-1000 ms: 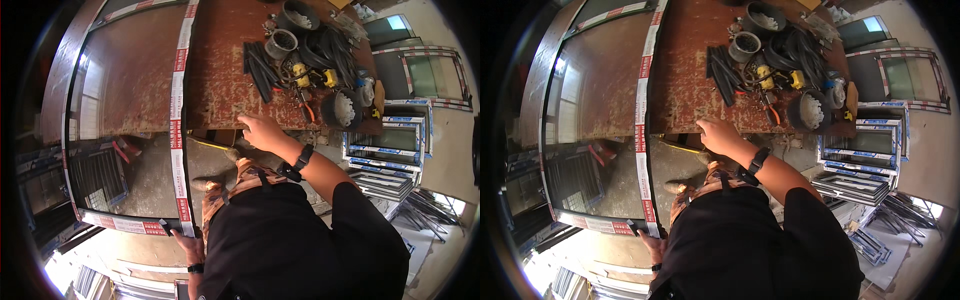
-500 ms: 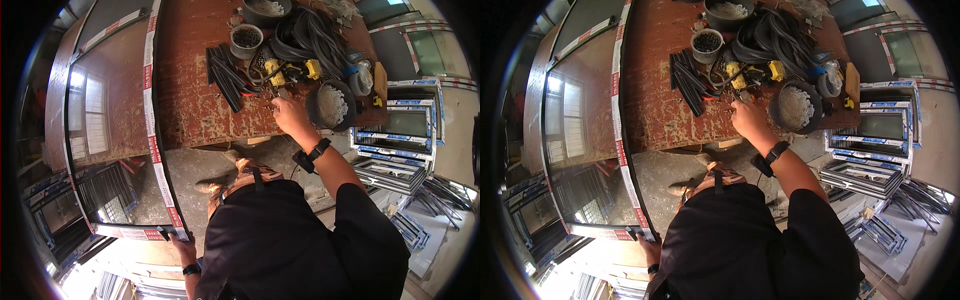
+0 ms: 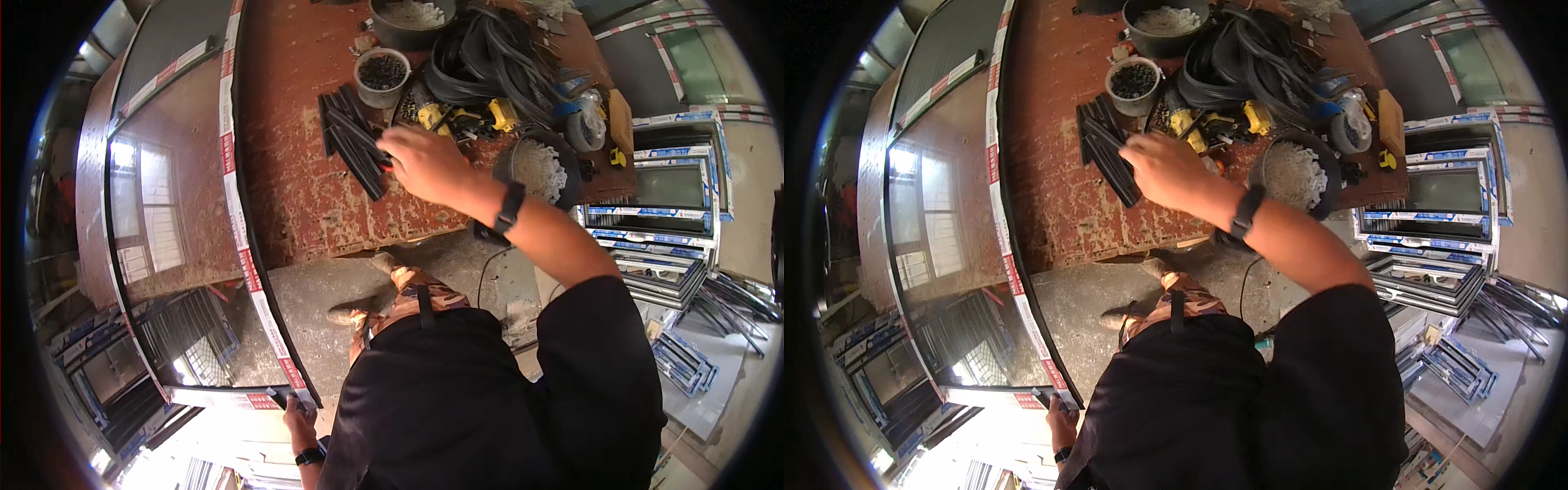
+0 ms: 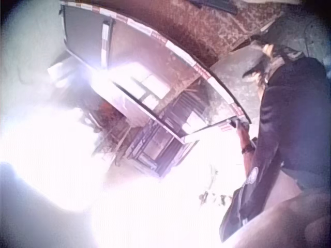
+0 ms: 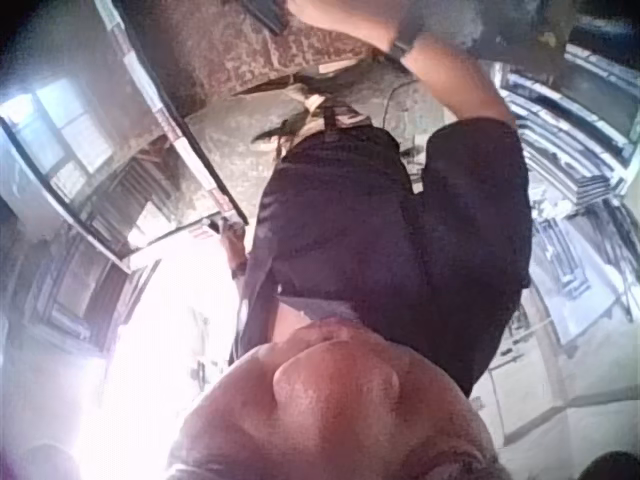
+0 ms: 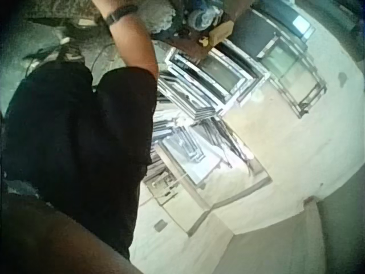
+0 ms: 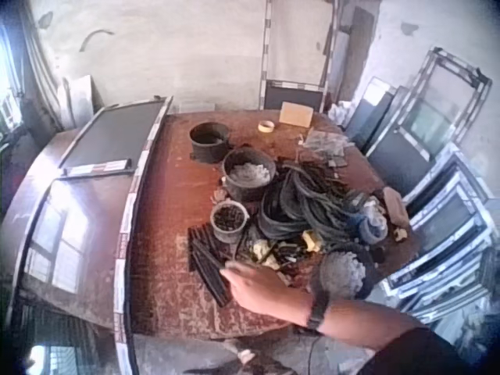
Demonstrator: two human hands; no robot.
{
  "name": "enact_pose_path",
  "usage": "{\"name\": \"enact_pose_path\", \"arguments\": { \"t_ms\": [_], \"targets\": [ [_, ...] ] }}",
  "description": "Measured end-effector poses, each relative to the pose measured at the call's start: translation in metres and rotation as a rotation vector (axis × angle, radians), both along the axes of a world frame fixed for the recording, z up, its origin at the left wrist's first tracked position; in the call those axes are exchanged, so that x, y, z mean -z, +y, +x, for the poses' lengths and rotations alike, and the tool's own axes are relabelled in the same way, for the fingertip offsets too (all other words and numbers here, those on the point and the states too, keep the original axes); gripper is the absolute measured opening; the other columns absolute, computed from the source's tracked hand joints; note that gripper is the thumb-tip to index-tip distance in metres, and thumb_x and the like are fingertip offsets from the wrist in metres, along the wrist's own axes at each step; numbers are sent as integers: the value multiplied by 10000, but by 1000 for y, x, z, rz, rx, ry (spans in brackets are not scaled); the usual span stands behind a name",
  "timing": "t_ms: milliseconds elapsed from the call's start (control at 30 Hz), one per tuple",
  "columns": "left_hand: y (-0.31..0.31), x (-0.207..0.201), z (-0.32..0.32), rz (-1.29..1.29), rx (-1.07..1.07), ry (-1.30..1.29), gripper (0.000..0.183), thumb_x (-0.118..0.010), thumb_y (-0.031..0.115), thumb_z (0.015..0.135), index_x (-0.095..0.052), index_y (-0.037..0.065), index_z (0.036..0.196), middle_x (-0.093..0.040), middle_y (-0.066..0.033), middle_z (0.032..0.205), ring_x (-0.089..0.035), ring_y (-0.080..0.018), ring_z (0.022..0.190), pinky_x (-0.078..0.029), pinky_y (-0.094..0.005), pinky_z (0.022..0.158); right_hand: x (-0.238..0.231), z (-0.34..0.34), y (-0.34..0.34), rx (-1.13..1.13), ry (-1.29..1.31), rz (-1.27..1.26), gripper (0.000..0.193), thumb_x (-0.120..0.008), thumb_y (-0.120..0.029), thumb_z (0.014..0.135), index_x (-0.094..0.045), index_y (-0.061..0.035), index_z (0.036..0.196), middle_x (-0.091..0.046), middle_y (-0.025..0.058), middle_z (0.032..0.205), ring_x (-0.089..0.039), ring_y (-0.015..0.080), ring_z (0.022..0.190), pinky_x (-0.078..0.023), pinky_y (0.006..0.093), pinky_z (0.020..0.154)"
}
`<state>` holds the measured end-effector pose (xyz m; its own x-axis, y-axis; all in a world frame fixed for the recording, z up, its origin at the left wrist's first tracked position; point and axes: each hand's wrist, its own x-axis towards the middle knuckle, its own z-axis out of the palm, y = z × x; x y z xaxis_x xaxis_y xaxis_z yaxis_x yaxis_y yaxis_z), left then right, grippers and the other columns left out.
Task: Assembling a metal window frame with a glass panel using a power drill and screws.
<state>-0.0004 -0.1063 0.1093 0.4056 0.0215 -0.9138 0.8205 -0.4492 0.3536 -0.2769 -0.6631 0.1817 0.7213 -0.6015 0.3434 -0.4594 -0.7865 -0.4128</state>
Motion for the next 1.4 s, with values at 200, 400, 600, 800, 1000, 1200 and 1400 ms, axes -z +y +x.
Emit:
{"name": "enact_pose_path", "arguments": {
  "t_ms": [200, 400, 600, 800, 1000, 1200, 1400],
  "targets": [
    [-34, -19, -4, 91, 88, -72, 343, -623, 423, 829, -583, 94, 916, -607, -42, 772, -566, -161, 587, -435, -264, 485, -16, -12, -69, 219, 597, -30, 106, -578, -109, 696, -652, -57, 750, -650, 141, 704, -660, 297, 639, -522, 396, 600],
    [-46, -26, -6, 95, 165, -96, 396, -636, 487, 797, -570, 108, 889, -557, -39, 691, -522, -155, 531, -404, -258, 461, 37, -74, -74, 433, 576, -42, 214, -563, -110, 719, -659, 4, 872, -672, 173, 829, -655, 313, 782, -518, 411, 709],
    [-32, -40, 15, 512, 557, -138, 341, -628, 299, 770, -548, -32, 786, -557, -135, 598, -524, -193, 424, -421, -292, 380, 43, -68, -88, 297, 487, 264, 471, -523, -65, 785, -494, 11, 1249, -573, 183, 1187, -545, 340, 1087, -438, 429, 930],
    [-98, -80, 15, 304, 793, -349, 225, -607, 170, 800, -617, -54, 792, -615, -115, 635, -558, -161, 465, -423, -272, 410, 52, -88, -86, 242, 562, 7, 396, -518, -79, 816, -497, 21, 1199, -603, 211, 1082, -609, 373, 966, -484, 445, 855],
    [-212, -150, -20, -67, 847, -493, 276, -615, 166, 823, -610, -64, 975, -636, -96, 791, -570, -137, 651, -458, -260, 581, 40, -81, -85, 441, 597, -48, 214, -521, -87, 790, -643, -10, 948, -655, 166, 711, -660, 334, 689, -521, 447, 625],
    [-300, -157, -19, -498, 1022, -463, 295, -597, 98, 826, -580, -50, 1081, -669, -116, 945, -624, -169, 874, -478, -283, 792, 27, -73, -86, 377, 734, 96, 291, -530, -32, 783, -580, 13, 1067, -656, 197, 892, -646, 355, 848, -514, 449, 742],
    [-384, -184, -53, -638, 1210, -520, 279, -593, 106, 837, -587, -44, 1073, -652, -93, 958, -594, -134, 860, -465, -252, 758, 35, -94, -98, 229, 750, 297, 702, -525, 36, 760, -297, -54, 1418, -597, 258, 1069, -581, 404, 990, -464, 478, 846]
  ]
}}
